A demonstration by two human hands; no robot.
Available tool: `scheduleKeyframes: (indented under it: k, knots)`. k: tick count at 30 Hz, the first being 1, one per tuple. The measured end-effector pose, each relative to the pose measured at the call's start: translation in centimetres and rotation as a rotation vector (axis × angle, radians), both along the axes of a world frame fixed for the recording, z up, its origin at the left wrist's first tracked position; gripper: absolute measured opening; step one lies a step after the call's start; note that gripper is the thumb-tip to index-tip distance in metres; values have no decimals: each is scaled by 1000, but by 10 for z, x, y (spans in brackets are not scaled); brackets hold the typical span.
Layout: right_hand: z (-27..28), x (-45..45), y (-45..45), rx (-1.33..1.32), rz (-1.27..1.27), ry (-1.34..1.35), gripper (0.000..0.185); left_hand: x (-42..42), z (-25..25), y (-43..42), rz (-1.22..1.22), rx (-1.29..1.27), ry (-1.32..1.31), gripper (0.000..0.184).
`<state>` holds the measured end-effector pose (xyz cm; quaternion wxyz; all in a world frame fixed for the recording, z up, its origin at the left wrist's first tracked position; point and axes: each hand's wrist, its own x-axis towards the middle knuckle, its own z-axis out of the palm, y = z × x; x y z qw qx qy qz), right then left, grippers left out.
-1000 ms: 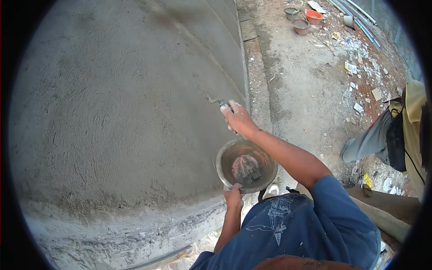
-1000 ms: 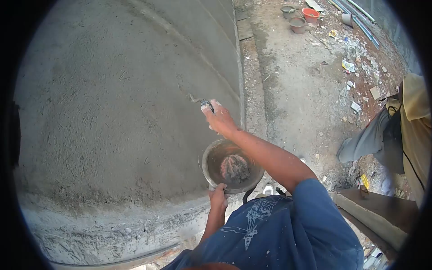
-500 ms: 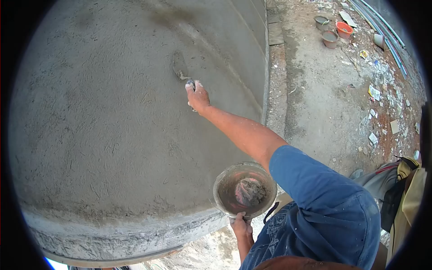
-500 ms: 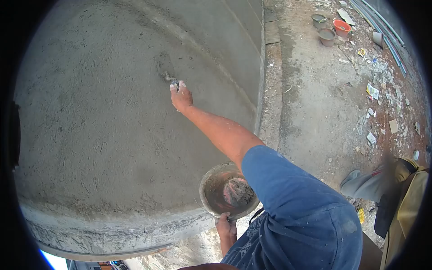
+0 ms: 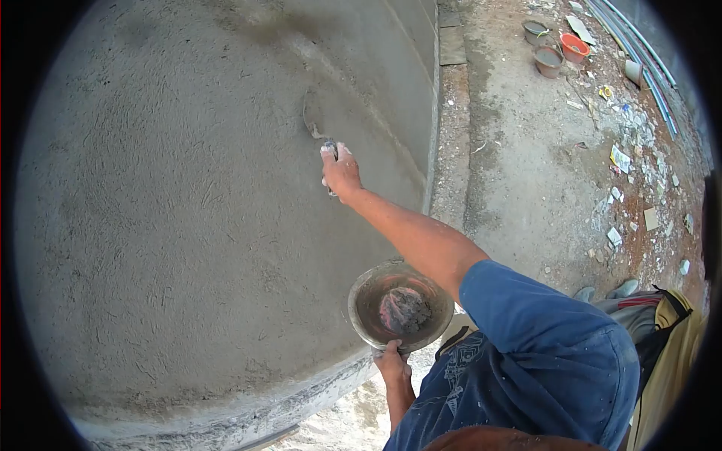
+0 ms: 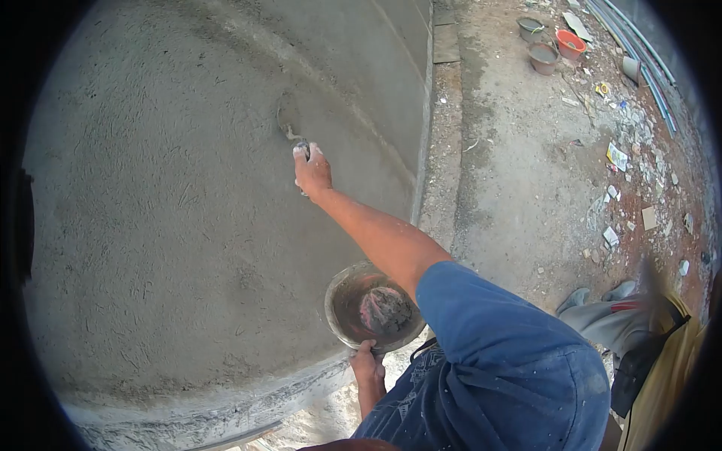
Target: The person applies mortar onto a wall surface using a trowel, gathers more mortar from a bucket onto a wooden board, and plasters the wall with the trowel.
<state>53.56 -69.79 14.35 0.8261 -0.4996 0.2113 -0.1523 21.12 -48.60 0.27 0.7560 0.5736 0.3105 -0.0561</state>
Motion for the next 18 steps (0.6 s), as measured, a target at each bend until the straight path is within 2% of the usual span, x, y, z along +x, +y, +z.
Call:
scheduleKeyframes:
  k: [1,4,6,10,11,14,17,18]
  knots:
    - [-4,-1,2,-103,28,-68,53,13,9,-13,-14,-12,5,45]
    - [-19,19,2,42,-92,37,59,43,15,-26,-84,2,7,42]
    - [-21,27,-5,49,-66,-26,62,67,20,-43,-163,-11,-38,41]
    - [-4,2,16,-52,22,-55,64,115,6,-65,-249,-27,38,42]
    - [-23,21,21,-77,-27,-21,64,129,1,-68,-322,29,107,44]
    - [-14,40,-19,35,-57,2,65,160,-10,-94,-381,38,-18,43]
    - [-31,61,-43,-407,-9,-141,61,184,-11,-132,-388,87,64,43]
    - [-41,75,-45,-386,-24,-56,61,192,-7,-149,-395,97,89,44]
